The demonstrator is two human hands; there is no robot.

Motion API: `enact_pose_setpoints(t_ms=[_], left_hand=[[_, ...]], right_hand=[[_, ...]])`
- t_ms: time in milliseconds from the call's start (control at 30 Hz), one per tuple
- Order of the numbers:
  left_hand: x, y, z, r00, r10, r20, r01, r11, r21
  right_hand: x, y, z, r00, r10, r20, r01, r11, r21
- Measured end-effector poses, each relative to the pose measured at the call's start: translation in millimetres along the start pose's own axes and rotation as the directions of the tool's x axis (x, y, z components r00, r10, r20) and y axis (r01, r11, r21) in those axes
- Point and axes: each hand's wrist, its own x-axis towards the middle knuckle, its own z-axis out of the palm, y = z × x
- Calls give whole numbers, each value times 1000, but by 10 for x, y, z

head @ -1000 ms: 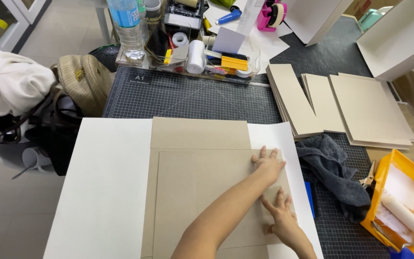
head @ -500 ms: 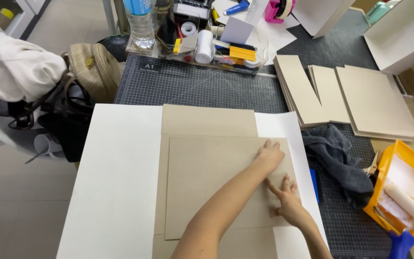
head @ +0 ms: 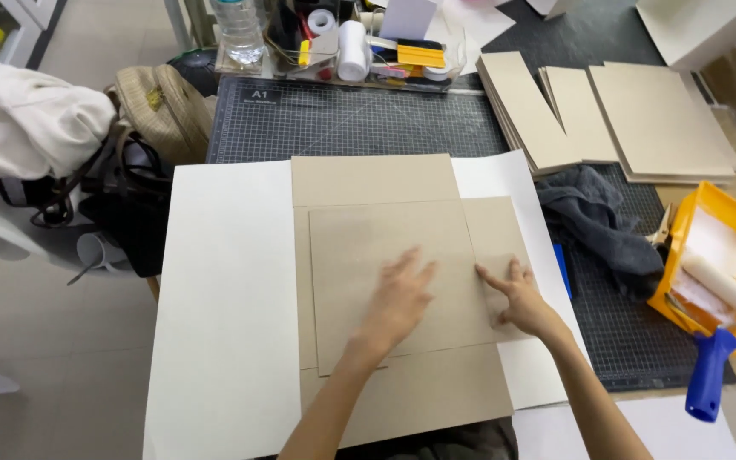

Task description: Applying adhesive to cardboard pieces with a roller and assembling them onto a white backing sheet before smoothing with a scraper.

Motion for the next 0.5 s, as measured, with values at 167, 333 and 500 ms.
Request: enact_pose_setpoints(t_ms=[167, 333, 500], left_hand=[[-891, -502, -501, 879, -438, -188, 424, 899, -113], [-1357, -673, -525, 695, -653, -300, 519, 745, -420], [-1456, -863, -281, 660, -676, -328, 330, 653, -682]], right_hand=[[-136, -293, 21, 985, -31, -170, 56, 989, 140], [-373, -1186, 20, 979, -66, -195, 176, 757, 630], [122, -1144, 719, 973, -96, -209, 227, 554, 801]])
